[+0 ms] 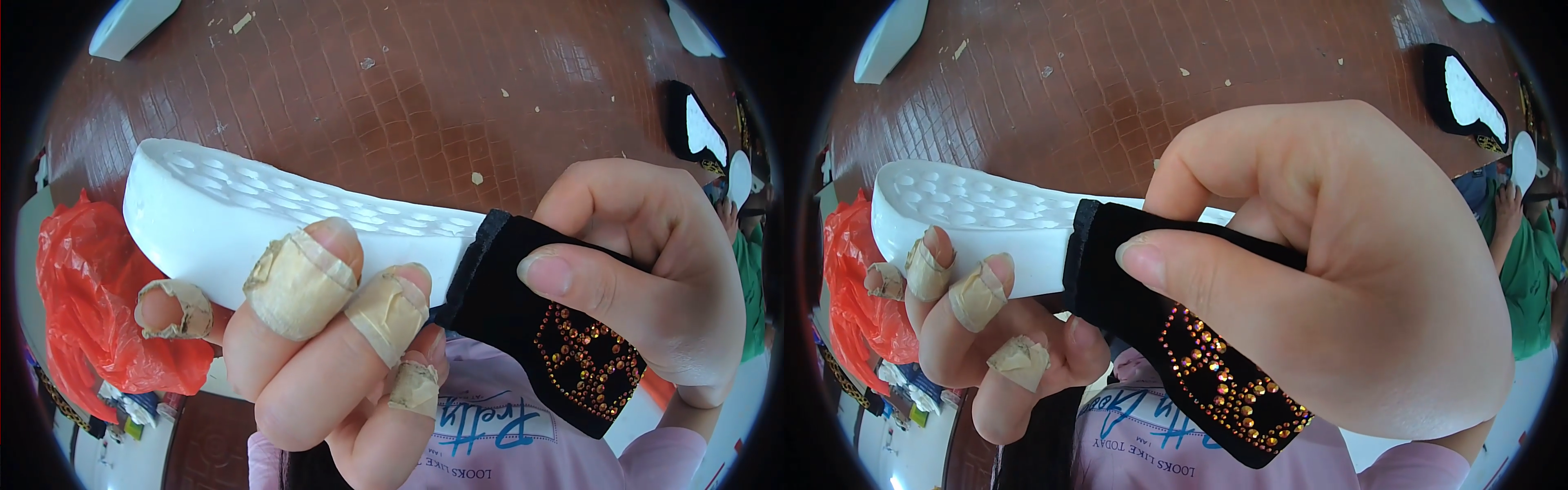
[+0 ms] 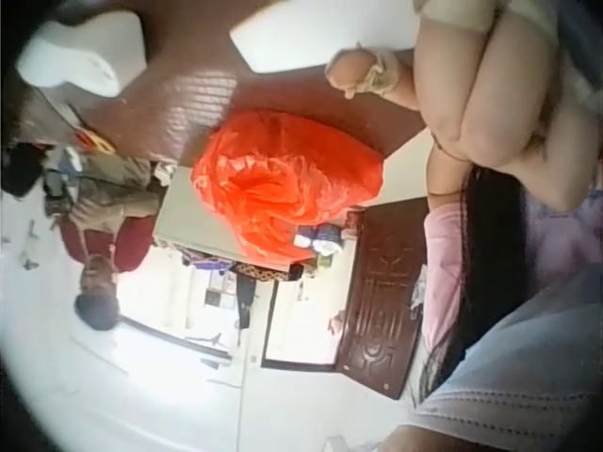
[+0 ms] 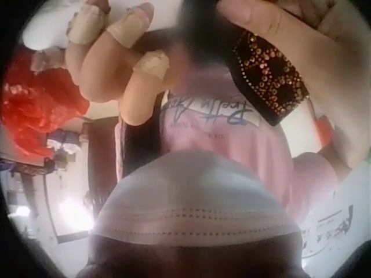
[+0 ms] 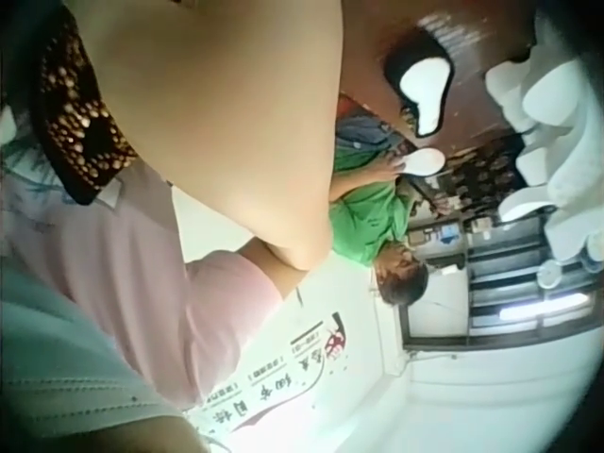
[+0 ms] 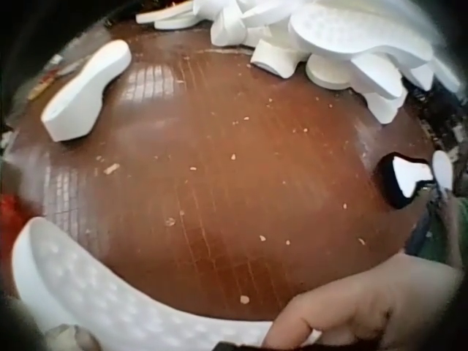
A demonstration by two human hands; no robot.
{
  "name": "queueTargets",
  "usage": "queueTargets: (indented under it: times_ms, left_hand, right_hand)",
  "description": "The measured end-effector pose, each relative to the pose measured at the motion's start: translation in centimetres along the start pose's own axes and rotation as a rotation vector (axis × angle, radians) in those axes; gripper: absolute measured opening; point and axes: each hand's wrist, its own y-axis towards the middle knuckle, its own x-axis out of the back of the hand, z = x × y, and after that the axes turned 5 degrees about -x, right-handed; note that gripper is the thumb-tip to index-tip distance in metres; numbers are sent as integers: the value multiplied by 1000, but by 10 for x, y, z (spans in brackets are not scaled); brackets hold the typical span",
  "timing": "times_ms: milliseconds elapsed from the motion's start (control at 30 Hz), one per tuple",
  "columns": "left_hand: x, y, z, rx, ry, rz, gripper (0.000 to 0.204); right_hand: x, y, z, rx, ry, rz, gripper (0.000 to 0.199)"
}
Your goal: Assembling shoe components by attaching decorative uppers to white rubber soles.
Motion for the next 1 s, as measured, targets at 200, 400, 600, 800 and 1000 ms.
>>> queueTargets:
  times_ms: [200,400,600,800,1000]
  left_hand:
    - [-6,1,0,-17,-5,-3,22]
    - [-9,-1,0,-31,3,4,20]
    - [-12,-3,1,-33,-10,4,18]
    - [-12,-1,5,-50,-2,14,16]
    - [-16,-5,7,-69,0,20,15]
  right_hand:
    - [3,-1,-2,3,42,-26,4]
    - [4,-1,-6,39,26,-45,4]
    - [4,-2,-4,31,-6,-106,6]
    - [4,-7,-3,34,-13,-114,7]
    - [6,-5,-4,36,1,-129,8]
